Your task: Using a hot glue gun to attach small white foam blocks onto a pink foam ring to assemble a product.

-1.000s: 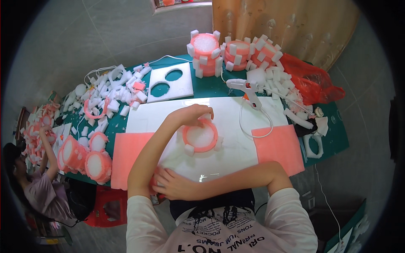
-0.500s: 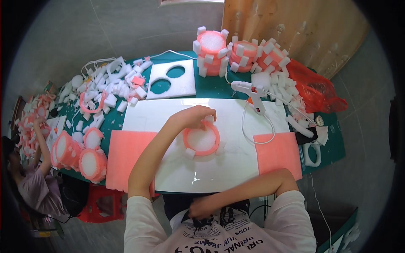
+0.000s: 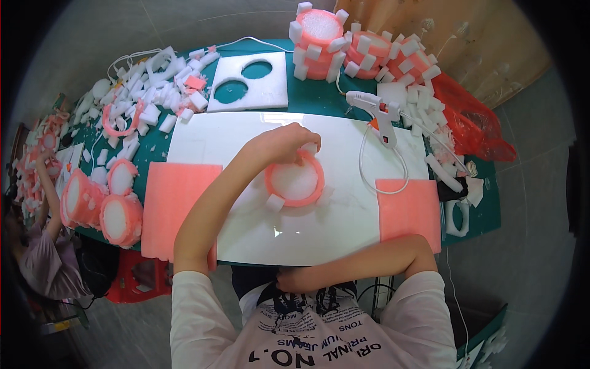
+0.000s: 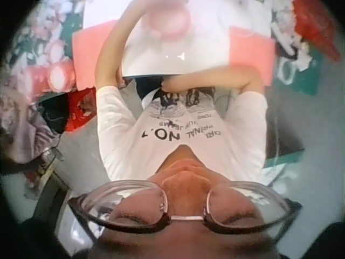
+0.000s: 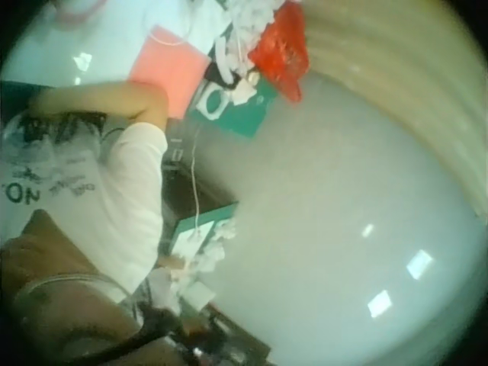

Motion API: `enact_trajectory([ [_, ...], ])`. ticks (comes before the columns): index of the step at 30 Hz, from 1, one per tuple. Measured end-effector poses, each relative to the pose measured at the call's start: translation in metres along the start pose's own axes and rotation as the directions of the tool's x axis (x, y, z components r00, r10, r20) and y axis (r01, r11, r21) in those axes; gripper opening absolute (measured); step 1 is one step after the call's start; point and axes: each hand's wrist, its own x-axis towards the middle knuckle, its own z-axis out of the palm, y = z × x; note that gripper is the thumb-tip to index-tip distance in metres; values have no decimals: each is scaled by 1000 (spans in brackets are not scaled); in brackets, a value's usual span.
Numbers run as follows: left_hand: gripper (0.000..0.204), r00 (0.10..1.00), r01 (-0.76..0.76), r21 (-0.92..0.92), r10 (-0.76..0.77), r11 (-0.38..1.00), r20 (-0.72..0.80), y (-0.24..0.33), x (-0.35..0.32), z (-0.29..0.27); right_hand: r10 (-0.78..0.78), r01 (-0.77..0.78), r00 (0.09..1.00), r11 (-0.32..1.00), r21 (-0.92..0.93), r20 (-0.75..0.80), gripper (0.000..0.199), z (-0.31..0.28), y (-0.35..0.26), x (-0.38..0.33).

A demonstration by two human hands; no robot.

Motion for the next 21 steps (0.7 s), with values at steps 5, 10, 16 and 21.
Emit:
enact_trajectory([
  [5,39,1000,-27,13,27,1000,6,-2,-3,1,-19,22,997,999,41,-69,17,-4,0,-2],
  [10,39,1000,-22,16,22,1000,-1,-1,-2,6,-28,40,997,987,155,-78,17,-6,-2,7],
  [16,42,999,-47,16,47,999,19,-1,-4,2,-26,65,980,979,194,-196,14,-10,-5,10],
  [21,43,998,-44,12,43,999,34,3,-5,-3,-32,54,984,991,121,-175,14,-4,-2,8],
])
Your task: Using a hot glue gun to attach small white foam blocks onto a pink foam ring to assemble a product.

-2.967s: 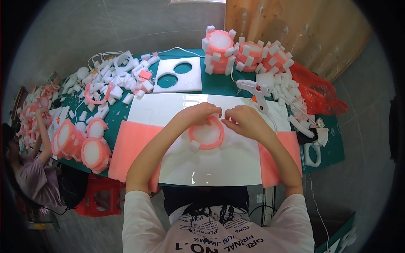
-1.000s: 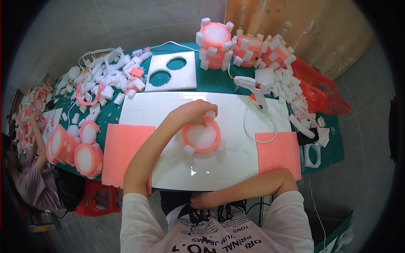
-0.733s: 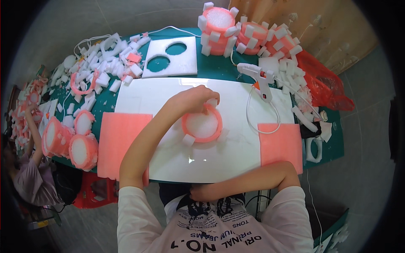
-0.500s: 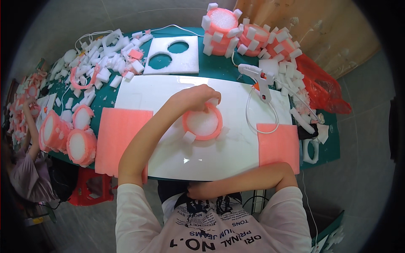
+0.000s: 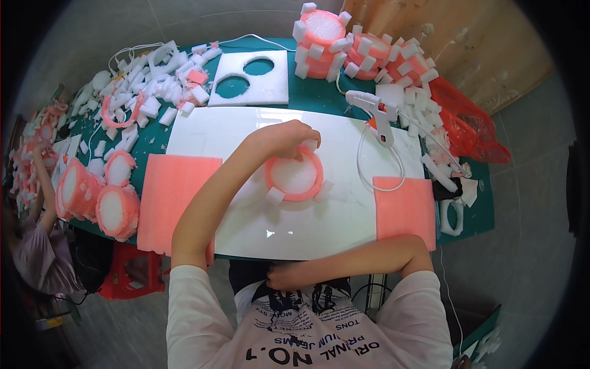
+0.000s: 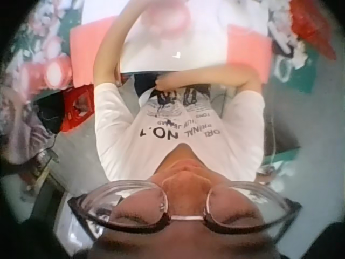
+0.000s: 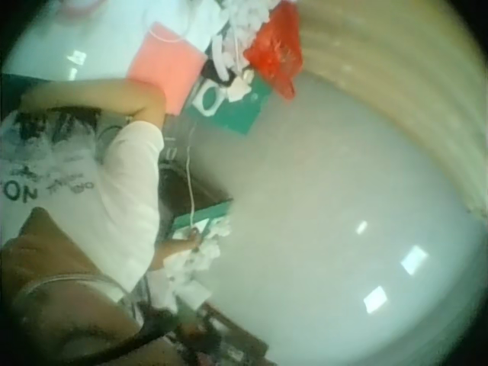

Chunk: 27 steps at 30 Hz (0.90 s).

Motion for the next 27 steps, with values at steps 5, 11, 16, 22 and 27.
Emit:
enact_trajectory([
  [5,39,1000,8,7,-8,1000,-5,-3,-1,2,19,-18,1000,1000,-18,11,14,4,0,5],
  [11,41,999,36,-8,-36,999,27,-2,-2,-3,1,-1,1000,1000,-3,-27,15,10,2,5],
  [16,42,1000,18,-32,-17,999,14,-2,-3,-2,-21,24,995,999,29,-99,16,3,1,1],
  [22,45,1000,18,-48,-17,999,19,-5,-4,-1,-6,-2,990,998,57,142,22,-7,-1,3],
  [27,47,999,13,-85,-10,996,43,-11,-2,0,-68,76,985,996,47,-159,16,4,3,-5],
])
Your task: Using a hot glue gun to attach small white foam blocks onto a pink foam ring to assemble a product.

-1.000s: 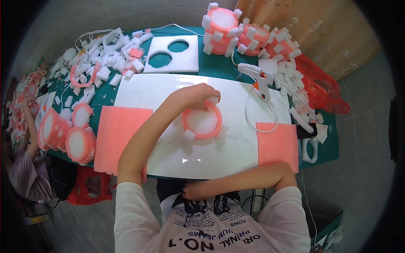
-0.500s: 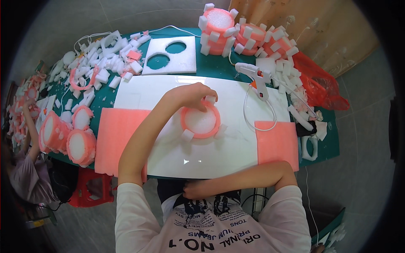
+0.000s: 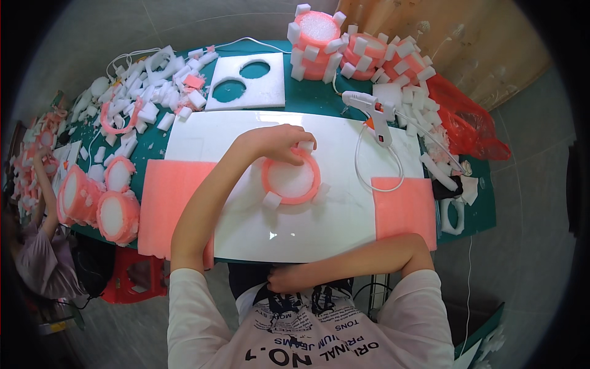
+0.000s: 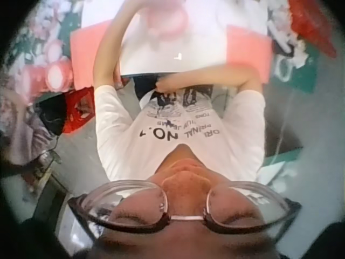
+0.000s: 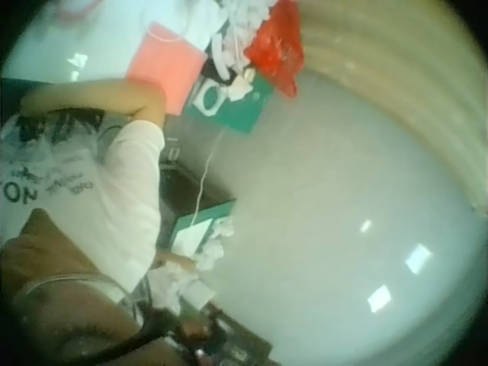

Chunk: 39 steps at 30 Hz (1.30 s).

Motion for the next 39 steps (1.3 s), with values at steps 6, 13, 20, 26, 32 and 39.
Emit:
enact_trajectory([
  [6,63,997,1,55,-6,998,79,4,-5,0,53,-59,964,998,14,259,24,-13,-4,6],
  [13,65,999,2,40,-4,999,47,9,-5,1,56,-56,993,998,-3,108,16,-1,-2,4],
  [20,61,999,14,53,-16,998,38,14,-4,1,29,-29,998,1000,0,53,14,4,1,3],
  [26,61,999,38,47,-39,998,18,13,-4,4,68,-59,975,997,-47,210,15,-9,-4,8],
  [32,60,997,74,42,-75,996,17,18,-5,3,41,-34,993,998,-58,115,14,-1,-2,5],
  [39,59,992,119,42,-121,992,26,23,-7,2,17,-14,999,998,-65,42,15,10,2,7],
])
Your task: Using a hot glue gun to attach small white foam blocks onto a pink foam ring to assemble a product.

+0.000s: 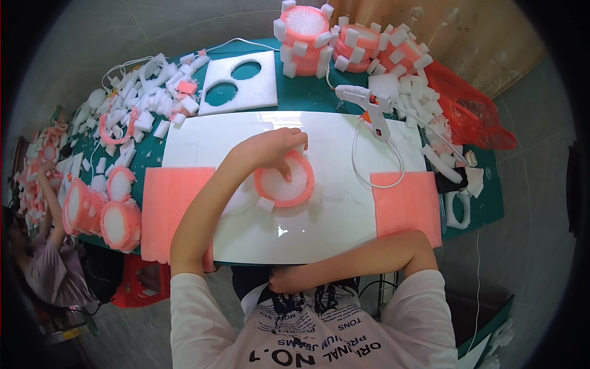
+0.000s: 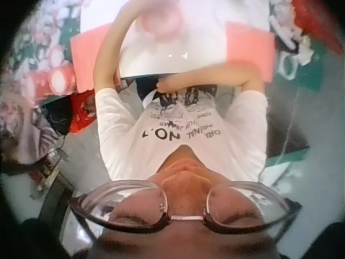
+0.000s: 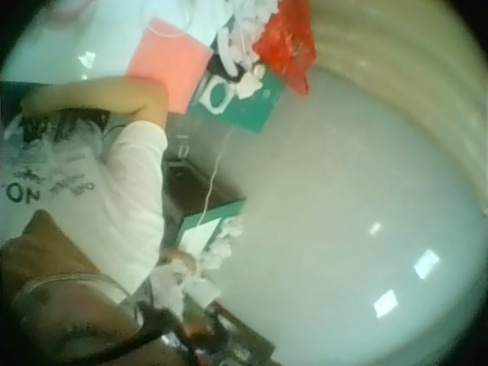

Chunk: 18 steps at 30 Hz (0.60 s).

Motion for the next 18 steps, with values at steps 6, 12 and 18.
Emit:
enact_trajectory([
  [6,59,1000,-9,-3,9,1000,2,-1,0,0,51,-49,998,998,-38,36,17,1,-2,3],
  [12,57,999,-43,2,43,999,-11,-5,1,3,44,-35,986,998,-59,162,14,-3,-3,4],
  [18,57,1000,-29,16,29,999,-7,-2,1,1,51,-45,985,998,-39,164,14,-12,-5,2],
])
